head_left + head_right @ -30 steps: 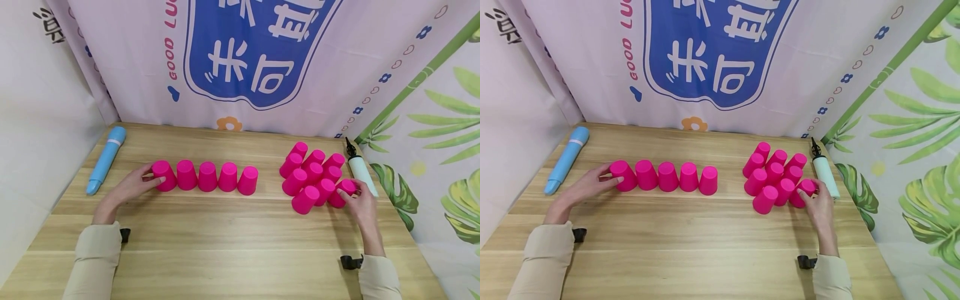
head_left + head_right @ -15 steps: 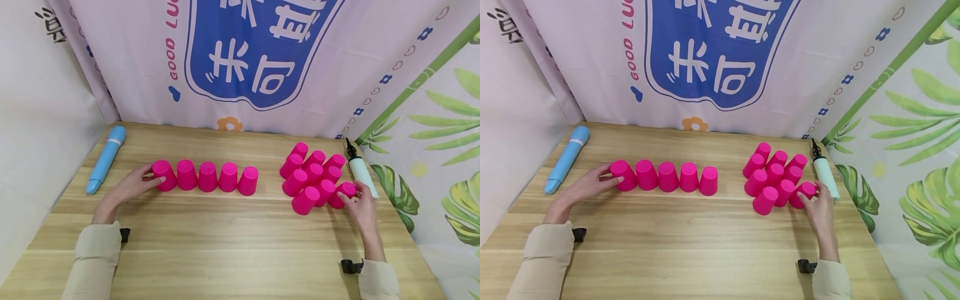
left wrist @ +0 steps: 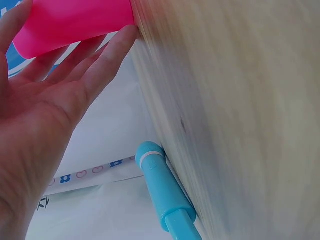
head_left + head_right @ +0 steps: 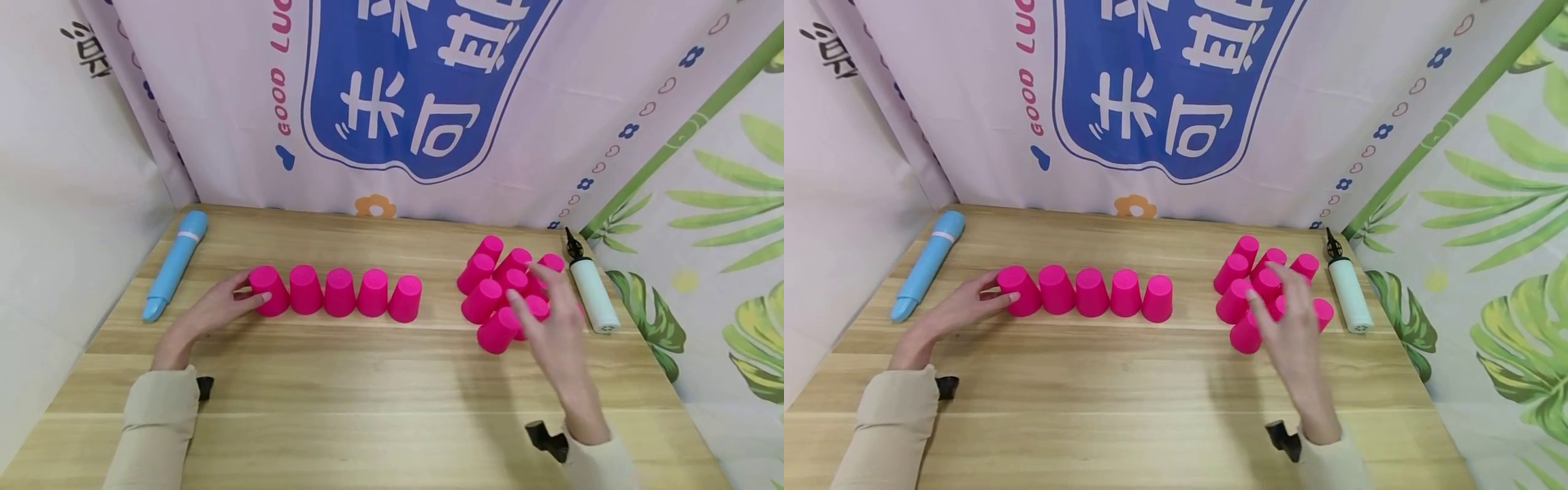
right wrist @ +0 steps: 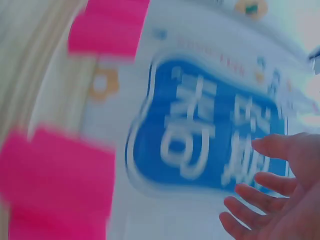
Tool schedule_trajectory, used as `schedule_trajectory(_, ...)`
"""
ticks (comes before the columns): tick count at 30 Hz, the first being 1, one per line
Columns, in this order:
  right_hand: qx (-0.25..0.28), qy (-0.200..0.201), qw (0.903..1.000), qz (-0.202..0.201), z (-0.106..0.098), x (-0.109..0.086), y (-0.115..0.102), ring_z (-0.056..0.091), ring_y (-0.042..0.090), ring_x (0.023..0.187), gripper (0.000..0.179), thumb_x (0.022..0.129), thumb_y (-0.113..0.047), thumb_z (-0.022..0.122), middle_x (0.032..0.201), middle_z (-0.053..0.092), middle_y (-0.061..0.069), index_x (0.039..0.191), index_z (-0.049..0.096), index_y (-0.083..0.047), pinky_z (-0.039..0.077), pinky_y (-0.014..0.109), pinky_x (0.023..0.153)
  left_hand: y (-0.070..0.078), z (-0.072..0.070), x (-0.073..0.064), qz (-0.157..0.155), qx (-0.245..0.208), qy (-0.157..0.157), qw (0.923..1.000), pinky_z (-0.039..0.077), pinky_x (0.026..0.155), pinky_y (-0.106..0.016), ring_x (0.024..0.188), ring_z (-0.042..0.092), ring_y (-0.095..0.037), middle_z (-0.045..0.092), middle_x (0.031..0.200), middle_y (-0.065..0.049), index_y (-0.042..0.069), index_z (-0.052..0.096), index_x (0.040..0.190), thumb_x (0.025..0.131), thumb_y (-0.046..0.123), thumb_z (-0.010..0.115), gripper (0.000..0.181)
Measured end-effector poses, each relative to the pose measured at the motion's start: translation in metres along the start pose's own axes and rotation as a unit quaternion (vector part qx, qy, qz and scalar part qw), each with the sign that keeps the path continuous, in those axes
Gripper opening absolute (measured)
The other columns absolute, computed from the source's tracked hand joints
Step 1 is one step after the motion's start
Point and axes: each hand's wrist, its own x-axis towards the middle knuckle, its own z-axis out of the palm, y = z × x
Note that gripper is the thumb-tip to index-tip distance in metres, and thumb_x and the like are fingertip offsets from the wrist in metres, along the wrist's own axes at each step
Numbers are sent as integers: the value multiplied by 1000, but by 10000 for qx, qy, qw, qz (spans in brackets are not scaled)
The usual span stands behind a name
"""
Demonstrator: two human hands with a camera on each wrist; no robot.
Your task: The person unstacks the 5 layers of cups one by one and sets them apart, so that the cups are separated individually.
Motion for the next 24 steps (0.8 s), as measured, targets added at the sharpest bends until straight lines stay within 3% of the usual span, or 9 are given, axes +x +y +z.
schedule_trajectory(2, 165, -392, 9989, -194, 18, 3, -13, 54, 27, 112, 53, 83, -5, 75, 127, 56, 13, 131, 53, -3, 46, 22, 92, 0, -1, 0, 28, -4, 15, 10000, 38, 102, -60, 129, 38, -49, 34, 147, -26, 1, 28, 149, 95, 41, 58, 73)
schedule_trajectory(6, 461, -1278, 9905, -200, 55, 8, -26, 56, 28, 110, 55, 83, -11, 76, 126, 56, 14, 132, 52, -1, 52, 41, 90, 1, -1, -1, 68, -37, 20, 10000, 39, 102, -60, 129, 39, -49, 36, 147, -25, 1, 29, 149, 95, 39, 59, 72)
schedule_trajectory(11, 284, -2150, 9762, -76, 97, 13, -31, 56, 32, 113, 63, 83, -20, 77, 129, 54, 15, 136, 48, -2, 52, 44, 91, 1, -1, -2, 32, -42, 24, 10000, 39, 101, -60, 128, 40, -49, 36, 146, -26, 2, 30, 149, 95, 39, 59, 72)
schedule_trajectory(16, -24, -2318, 9727, -147, 124, 17, -33, 55, 34, 115, 63, 82, -18, 79, 126, 56, 20, 134, 50, 2, 50, 46, 95, 2, -1, -2, -46, -46, 7, 10000, 40, 101, -60, 128, 40, -49, 36, 146, -26, 2, 29, 149, 95, 41, 60, 74)
schedule_trajectory(24, -323, -2332, 9719, -54, 139, 16, -33, 59, 29, 109, 53, 82, -13, 77, 120, 59, 14, 129, 56, 0, 54, 43, 88, 1, 0, -2, -23, -83, 22, 10000, 40, 101, -60, 128, 40, -49, 36, 146, -25, 2, 31, 148, 95, 41, 59, 72)
